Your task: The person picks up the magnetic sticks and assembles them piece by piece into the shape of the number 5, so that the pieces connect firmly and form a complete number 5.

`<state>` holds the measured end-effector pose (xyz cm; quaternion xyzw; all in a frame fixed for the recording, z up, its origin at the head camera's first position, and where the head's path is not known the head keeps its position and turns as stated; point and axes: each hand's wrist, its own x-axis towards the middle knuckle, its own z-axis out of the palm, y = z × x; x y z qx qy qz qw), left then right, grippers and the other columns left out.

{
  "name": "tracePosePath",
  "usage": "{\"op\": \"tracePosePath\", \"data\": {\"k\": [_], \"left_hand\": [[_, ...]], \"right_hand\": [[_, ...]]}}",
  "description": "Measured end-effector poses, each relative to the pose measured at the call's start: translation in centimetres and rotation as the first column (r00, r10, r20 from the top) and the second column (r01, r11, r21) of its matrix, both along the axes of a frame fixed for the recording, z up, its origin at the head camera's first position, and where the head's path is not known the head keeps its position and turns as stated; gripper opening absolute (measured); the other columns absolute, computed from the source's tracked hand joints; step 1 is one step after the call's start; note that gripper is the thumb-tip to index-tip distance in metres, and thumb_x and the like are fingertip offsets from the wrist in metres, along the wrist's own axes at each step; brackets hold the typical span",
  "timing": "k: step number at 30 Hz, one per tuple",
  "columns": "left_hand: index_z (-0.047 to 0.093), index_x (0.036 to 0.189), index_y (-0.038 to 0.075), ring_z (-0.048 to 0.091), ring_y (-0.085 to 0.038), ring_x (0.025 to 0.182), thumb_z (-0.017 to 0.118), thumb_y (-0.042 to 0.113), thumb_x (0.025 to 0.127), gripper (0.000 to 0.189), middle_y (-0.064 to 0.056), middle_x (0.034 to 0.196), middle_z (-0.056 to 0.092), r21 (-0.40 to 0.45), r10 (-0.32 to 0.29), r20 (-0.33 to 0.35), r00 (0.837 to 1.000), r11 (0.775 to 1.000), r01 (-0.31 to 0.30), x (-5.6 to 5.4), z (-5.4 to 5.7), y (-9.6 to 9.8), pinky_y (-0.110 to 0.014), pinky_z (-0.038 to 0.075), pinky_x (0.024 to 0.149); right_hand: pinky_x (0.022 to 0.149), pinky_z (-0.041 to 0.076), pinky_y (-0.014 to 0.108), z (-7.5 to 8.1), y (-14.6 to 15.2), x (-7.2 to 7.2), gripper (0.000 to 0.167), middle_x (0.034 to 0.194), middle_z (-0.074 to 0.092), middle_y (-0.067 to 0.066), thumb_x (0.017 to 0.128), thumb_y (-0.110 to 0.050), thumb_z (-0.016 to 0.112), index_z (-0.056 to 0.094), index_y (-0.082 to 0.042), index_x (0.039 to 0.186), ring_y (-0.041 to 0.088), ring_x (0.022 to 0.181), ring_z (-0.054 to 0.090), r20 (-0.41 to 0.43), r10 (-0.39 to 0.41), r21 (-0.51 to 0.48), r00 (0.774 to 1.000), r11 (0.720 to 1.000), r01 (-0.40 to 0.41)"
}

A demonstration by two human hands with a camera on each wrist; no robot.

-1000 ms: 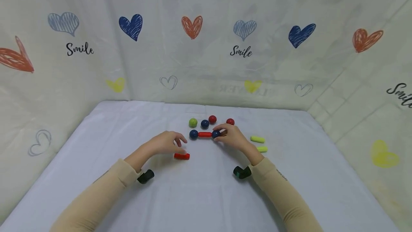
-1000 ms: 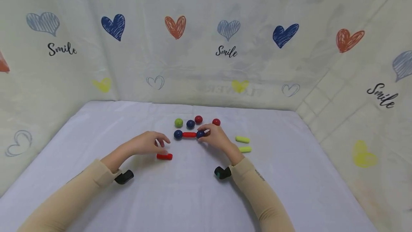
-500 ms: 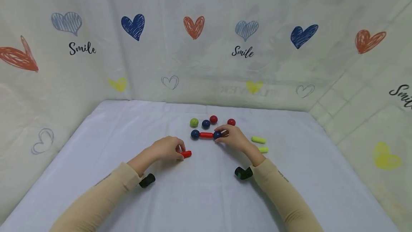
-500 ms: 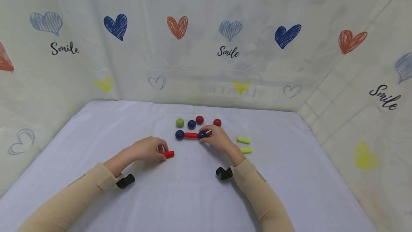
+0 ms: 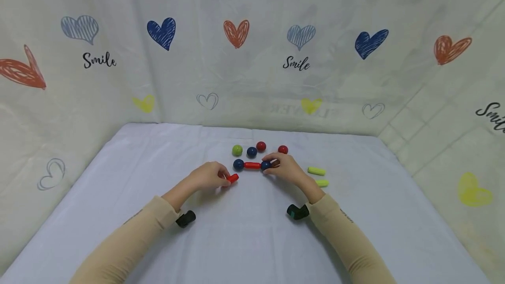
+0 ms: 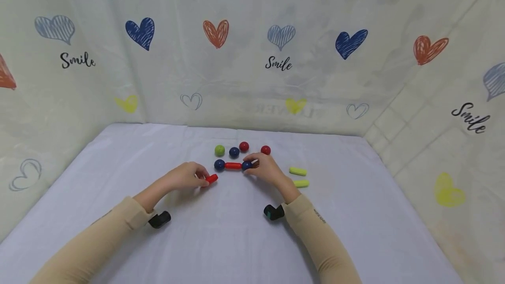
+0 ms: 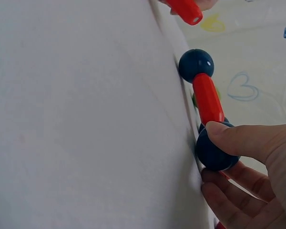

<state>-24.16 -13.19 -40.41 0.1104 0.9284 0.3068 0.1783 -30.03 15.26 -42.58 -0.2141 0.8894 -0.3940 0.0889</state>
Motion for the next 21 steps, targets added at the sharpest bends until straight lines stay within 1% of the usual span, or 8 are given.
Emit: {"op": "tracePosePath", "data": {"k": [5,7,11,14,18,21], "left_hand": [[0.075,0.105,0.007,0.061,-0.018,0.073,0.075,0.019,0.093,0.017,0.000,0.081,0.069,0.057,0.053,0.052,0.997,0.997,-0.056,-0.5,0.1,0.0,-0.029,0.047,0.068],[0.075,0.104,0.007,0.062,-0.018,0.073,0.075,0.021,0.093,0.017,0.000,0.081,0.069,0.076,0.071,0.078,0.994,0.994,-0.077,-0.7,0.1,0.1,-0.030,0.048,0.069],[0.077,0.101,0.008,0.065,-0.018,0.074,0.076,0.024,0.092,0.018,0.000,0.081,0.071,0.113,0.085,0.123,0.989,0.989,-0.099,-1.1,-0.1,0.2,-0.032,0.047,0.073],[0.077,0.100,0.007,0.065,-0.019,0.075,0.076,0.025,0.093,0.020,-0.001,0.081,0.071,0.134,0.095,0.139,0.986,0.984,-0.114,-1.4,-0.3,0.3,-0.033,0.048,0.076],[0.077,0.100,0.005,0.067,-0.018,0.075,0.074,0.026,0.094,0.022,-0.003,0.081,0.071,0.143,0.109,0.136,0.985,0.981,-0.129,-2.0,-0.6,0.3,-0.034,0.051,0.079],[0.077,0.099,0.004,0.067,-0.017,0.074,0.073,0.025,0.094,0.023,-0.003,0.080,0.071,0.147,0.118,0.137,0.984,0.979,-0.138,-2.3,-0.8,0.2,-0.034,0.052,0.079]], "right_hand": [[0.088,0.057,0.040,0.1,0.0,0.1,0.037,0.120,0.069,0.010,0.089,-0.010,0.080,0.071,-0.006,0.125,0.027,0.105,0.066,-0.016,-0.009,0.002,1.000,1.000,0.009],[0.087,0.057,0.040,0.1,0.0,0.1,0.037,0.120,0.069,0.010,0.090,-0.010,0.080,0.071,-0.006,0.125,0.027,0.104,0.066,-0.016,-0.009,0.003,1.000,1.000,0.009],[0.087,0.057,0.040,0.0,-0.1,0.2,0.037,0.119,0.069,0.010,0.090,-0.011,0.080,0.071,-0.005,0.125,0.027,0.104,0.065,-0.005,-0.005,0.001,1.000,1.000,0.005],[0.087,0.057,0.039,-0.1,-0.2,0.2,0.037,0.119,0.068,0.010,0.089,-0.011,0.080,0.071,-0.005,0.125,0.027,0.104,0.065,-0.010,0.001,-0.001,1.000,1.000,-0.001],[0.087,0.057,0.039,-0.2,-0.2,0.1,0.037,0.120,0.068,0.009,0.090,-0.011,0.081,0.071,-0.007,0.125,0.026,0.104,0.065,-0.018,0.000,0.001,1.000,1.000,0.000],[0.088,0.056,0.039,-0.2,-0.3,0.0,0.037,0.120,0.068,0.009,0.090,-0.011,0.080,0.071,-0.007,0.125,0.027,0.105,0.065,-0.017,-0.004,0.007,1.000,1.000,0.004]]}}
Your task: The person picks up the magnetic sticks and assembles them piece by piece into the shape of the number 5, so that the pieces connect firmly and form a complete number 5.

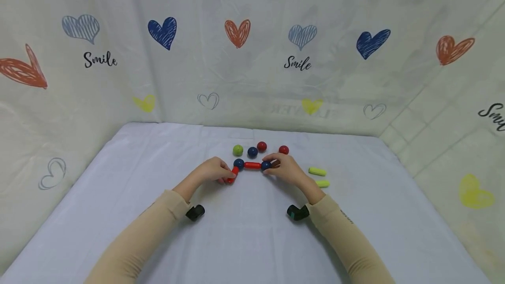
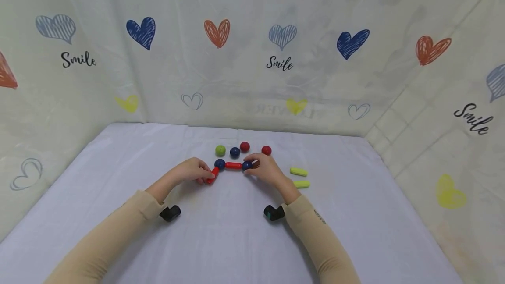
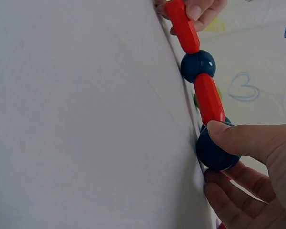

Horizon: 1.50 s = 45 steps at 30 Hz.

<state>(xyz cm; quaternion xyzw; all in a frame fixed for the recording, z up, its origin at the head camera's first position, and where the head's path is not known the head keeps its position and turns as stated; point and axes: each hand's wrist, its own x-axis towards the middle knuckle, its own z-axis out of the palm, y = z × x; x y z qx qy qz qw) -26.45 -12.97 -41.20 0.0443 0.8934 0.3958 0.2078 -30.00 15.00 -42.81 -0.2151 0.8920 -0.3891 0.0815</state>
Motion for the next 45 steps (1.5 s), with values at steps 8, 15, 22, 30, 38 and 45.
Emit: {"op": "tracePosePath", "data": {"k": [8,15,22,30,38,45], "left_hand": [[0.077,0.094,0.004,0.065,-0.016,0.071,0.075,0.026,0.093,0.022,-0.002,0.076,0.071,-0.006,0.000,-0.007,1.000,1.000,0.000,0.0,-0.2,0.2,-0.031,0.051,0.076],[0.074,0.094,0.006,0.062,-0.016,0.071,0.074,0.027,0.094,0.021,0.000,0.074,0.070,-0.060,-0.014,-0.043,0.999,0.998,0.012,0.4,0.0,0.7,-0.029,0.048,0.069],[0.073,0.094,0.007,0.061,-0.017,0.072,0.074,0.027,0.095,0.020,-0.001,0.076,0.070,-0.062,-0.022,-0.037,0.999,0.998,0.020,0.7,0.0,0.6,-0.028,0.047,0.067],[0.073,0.093,0.009,0.061,-0.017,0.073,0.076,0.029,0.094,0.020,0.000,0.078,0.070,-0.078,-0.071,-0.056,0.996,0.995,0.067,0.7,-0.1,0.2,-0.029,0.047,0.067],[0.062,0.129,0.006,0.065,-0.020,0.077,0.076,0.025,0.093,0.043,-0.005,0.088,0.070,-0.031,-0.009,-0.039,0.999,0.999,0.007,0.1,-0.2,-0.1,-0.035,0.050,0.076],[0.047,0.152,0.016,0.066,-0.020,0.075,0.077,0.024,0.093,0.067,-0.007,0.090,0.070,0.000,-0.008,-0.031,0.999,1.000,0.008,-0.6,-0.3,0.1,-0.036,0.048,0.077]], "right_hand": [[0.088,0.057,0.039,0.2,-0.1,0.0,0.037,0.120,0.068,0.009,0.089,-0.011,0.081,0.071,-0.007,0.125,0.027,0.104,0.065,0.004,0.001,0.008,1.000,1.000,-0.001],[0.089,0.056,0.041,-0.1,-0.1,0.0,0.037,0.119,0.069,0.010,0.089,-0.011,0.081,0.071,-0.004,0.125,0.026,0.103,0.066,-0.012,0.008,0.000,1.000,1.000,-0.008],[0.089,0.056,0.042,-0.3,-0.2,0.0,0.038,0.118,0.069,0.010,0.088,-0.012,0.082,0.072,-0.006,0.124,0.026,0.102,0.066,-0.011,0.004,0.002,1.000,1.000,-0.004],[0.087,0.056,0.040,-0.1,-0.3,-0.1,0.038,0.119,0.069,0.011,0.088,-0.010,0.082,0.072,-0.005,0.124,0.025,0.100,0.066,-0.031,0.030,0.014,0.999,0.999,-0.030],[0.087,0.056,0.040,-0.3,-0.4,0.0,0.038,0.120,0.069,0.010,0.088,-0.009,0.082,0.072,-0.006,0.124,0.024,0.099,0.066,-0.042,0.032,0.027,0.999,0.999,-0.031],[0.088,0.056,0.039,-0.1,-0.8,-0.2,0.038,0.119,0.069,0.010,0.088,-0.009,0.082,0.072,-0.006,0.124,0.025,0.100,0.066,-0.060,0.037,0.023,0.998,0.999,-0.035]]}}
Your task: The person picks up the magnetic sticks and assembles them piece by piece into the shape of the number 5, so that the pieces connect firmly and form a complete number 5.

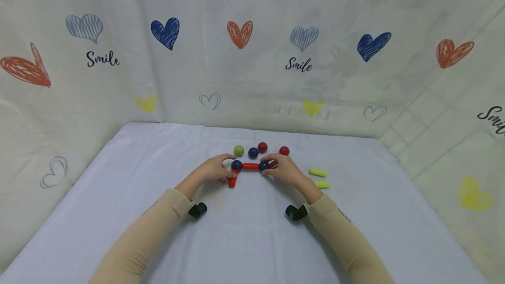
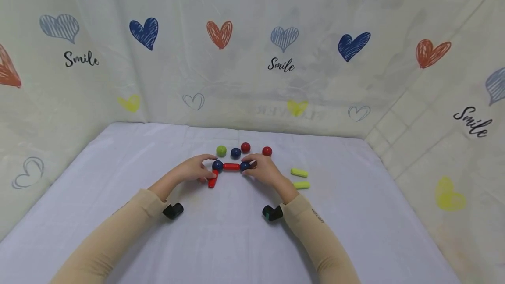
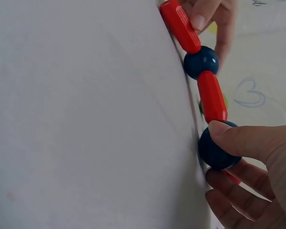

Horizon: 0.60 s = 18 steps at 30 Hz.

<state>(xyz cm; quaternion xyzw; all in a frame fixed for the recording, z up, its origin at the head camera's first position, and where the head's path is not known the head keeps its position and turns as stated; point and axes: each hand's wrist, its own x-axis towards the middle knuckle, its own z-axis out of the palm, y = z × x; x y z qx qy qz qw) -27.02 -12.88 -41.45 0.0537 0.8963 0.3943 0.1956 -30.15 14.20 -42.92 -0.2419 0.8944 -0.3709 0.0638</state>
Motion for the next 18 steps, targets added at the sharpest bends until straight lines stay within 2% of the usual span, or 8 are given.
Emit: {"op": "tracePosePath", "data": {"k": [7,13,18], "left_hand": [[0.051,0.151,0.018,0.067,-0.020,0.075,0.076,0.022,0.093,0.064,-0.009,0.103,0.068,0.016,-0.004,0.013,1.000,1.000,0.004,-0.31,0.04,0.24,-0.034,0.048,0.077],[0.051,0.149,0.016,0.068,-0.020,0.073,0.075,0.023,0.094,0.060,-0.007,0.094,0.069,0.041,-0.009,0.027,1.000,0.999,0.008,-0.59,-0.25,0.17,-0.033,0.049,0.077],[0.051,0.148,0.014,0.067,-0.020,0.072,0.074,0.022,0.095,0.059,-0.008,0.093,0.069,0.064,-0.005,0.038,0.999,0.998,0.002,-0.64,-0.38,0.16,-0.033,0.049,0.076]], "right_hand": [[0.088,0.056,0.040,0.15,-0.14,0.08,0.038,0.120,0.069,0.009,0.088,-0.009,0.082,0.072,-0.006,0.125,0.025,0.101,0.065,0.014,-0.006,0.003,1.000,1.000,0.006],[0.088,0.056,0.039,0.15,-0.22,0.07,0.038,0.120,0.069,0.009,0.088,-0.009,0.082,0.072,-0.007,0.125,0.025,0.101,0.065,0.018,-0.015,0.007,1.000,1.000,0.015],[0.088,0.056,0.039,0.22,-0.03,0.02,0.040,0.122,0.069,0.009,0.089,-0.012,0.082,0.071,-0.007,0.127,0.025,0.102,0.066,0.026,0.003,0.011,1.000,1.000,-0.003]]}}
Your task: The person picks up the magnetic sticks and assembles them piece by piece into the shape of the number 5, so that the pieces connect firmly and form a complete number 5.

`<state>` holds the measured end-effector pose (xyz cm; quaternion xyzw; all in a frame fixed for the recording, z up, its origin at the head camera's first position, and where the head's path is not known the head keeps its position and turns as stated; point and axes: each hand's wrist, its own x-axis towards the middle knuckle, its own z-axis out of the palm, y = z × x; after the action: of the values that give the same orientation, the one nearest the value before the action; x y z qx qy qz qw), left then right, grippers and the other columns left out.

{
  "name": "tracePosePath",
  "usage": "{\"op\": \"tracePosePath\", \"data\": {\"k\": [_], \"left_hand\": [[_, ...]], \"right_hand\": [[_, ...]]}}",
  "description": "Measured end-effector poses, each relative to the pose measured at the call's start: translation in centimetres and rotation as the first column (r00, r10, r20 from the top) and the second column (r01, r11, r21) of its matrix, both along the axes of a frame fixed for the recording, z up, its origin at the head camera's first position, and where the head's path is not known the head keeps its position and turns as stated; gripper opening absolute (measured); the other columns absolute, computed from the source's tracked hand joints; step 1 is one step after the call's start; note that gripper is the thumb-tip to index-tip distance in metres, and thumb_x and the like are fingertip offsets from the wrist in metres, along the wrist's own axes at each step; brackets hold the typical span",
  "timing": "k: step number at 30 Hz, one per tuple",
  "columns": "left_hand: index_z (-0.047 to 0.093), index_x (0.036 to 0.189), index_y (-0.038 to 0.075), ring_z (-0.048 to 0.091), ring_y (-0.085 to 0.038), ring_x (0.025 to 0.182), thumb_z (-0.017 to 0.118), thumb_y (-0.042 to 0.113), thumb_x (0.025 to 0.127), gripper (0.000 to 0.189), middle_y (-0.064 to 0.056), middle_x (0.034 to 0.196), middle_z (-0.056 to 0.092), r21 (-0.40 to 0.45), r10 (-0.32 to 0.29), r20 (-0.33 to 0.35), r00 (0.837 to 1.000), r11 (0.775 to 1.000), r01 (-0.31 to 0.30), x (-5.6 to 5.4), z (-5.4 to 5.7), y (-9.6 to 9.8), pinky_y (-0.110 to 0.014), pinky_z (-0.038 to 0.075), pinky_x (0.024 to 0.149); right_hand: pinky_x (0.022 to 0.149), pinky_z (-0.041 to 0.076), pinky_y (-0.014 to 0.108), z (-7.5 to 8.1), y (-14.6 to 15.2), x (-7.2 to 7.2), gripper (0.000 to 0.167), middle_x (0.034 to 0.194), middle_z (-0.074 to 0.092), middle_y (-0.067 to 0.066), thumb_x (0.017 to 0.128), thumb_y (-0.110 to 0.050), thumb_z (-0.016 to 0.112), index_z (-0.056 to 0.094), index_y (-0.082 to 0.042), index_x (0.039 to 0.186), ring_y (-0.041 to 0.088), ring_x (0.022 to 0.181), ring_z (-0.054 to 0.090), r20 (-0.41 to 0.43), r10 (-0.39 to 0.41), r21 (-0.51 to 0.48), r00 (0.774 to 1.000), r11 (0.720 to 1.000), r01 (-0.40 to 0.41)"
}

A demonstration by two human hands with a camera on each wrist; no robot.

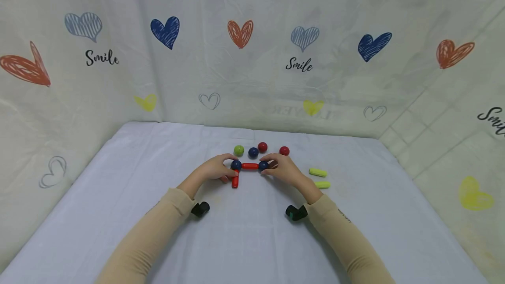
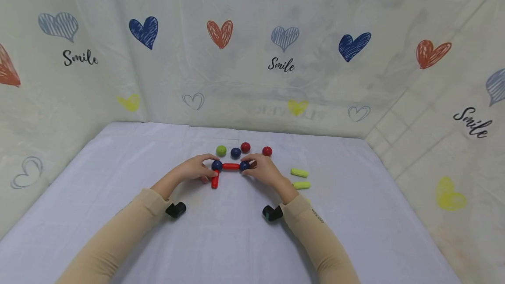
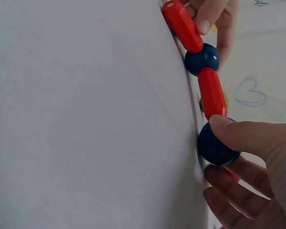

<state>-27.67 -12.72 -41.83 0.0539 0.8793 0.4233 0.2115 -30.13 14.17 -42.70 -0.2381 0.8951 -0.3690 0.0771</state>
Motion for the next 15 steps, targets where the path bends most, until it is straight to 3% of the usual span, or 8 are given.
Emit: {"op": "tracePosePath", "data": {"k": [3,7,11,15], "left_hand": [[0.051,0.148,0.014,0.067,-0.020,0.071,0.074,0.021,0.095,0.058,-0.008,0.096,0.068,0.006,-0.009,0.008,1.000,1.000,0.009,0.0,0.0,0.1,-0.032,0.049,0.076],[0.051,0.147,0.014,0.067,-0.019,0.071,0.074,0.021,0.095,0.058,-0.008,0.099,0.067,0.006,-0.022,0.010,1.000,1.000,0.022,0.0,0.1,0.1,-0.032,0.050,0.076],[0.049,0.149,0.013,0.067,-0.019,0.071,0.073,0.021,0.095,0.059,-0.007,0.095,0.069,0.006,-0.027,0.003,1.000,1.000,0.027,0.1,0.1,0.1,-0.033,0.048,0.078],[0.048,0.150,0.011,0.067,-0.019,0.072,0.073,0.019,0.095,0.062,-0.006,0.091,0.071,0.010,-0.025,0.005,1.000,1.000,0.025,0.1,0.2,0.0,-0.032,0.047,0.078]], "right_hand": [[0.089,0.056,0.041,0.2,0.5,0.1,0.041,0.122,0.069,0.009,0.090,-0.016,0.081,0.070,-0.007,0.128,0.025,0.103,0.067,-0.004,-0.006,-0.004,1.000,1.000,0.006],[0.090,0.055,0.044,0.9,1.3,-0.2,0.041,0.122,0.069,0.012,0.092,-0.019,0.079,0.069,-0.005,0.129,0.026,0.103,0.067,-0.063,-0.087,-0.038,0.994,0.996,0.084],[0.089,0.053,0.046,1.6,2.1,-1.0,0.042,0.122,0.068,0.018,0.093,-0.016,0.077,0.066,-0.003,0.132,0.031,0.103,0.065,-0.131,-0.199,-0.073,0.971,0.979,0.191],[0.090,0.051,0.047,1.6,2.9,-2.1,0.042,0.126,0.064,0.020,0.094,-0.013,0.075,0.065,-0.002,0.133,0.034,0.104,0.064,-0.131,-0.285,-0.042,0.950,0.959,0.282]]}}
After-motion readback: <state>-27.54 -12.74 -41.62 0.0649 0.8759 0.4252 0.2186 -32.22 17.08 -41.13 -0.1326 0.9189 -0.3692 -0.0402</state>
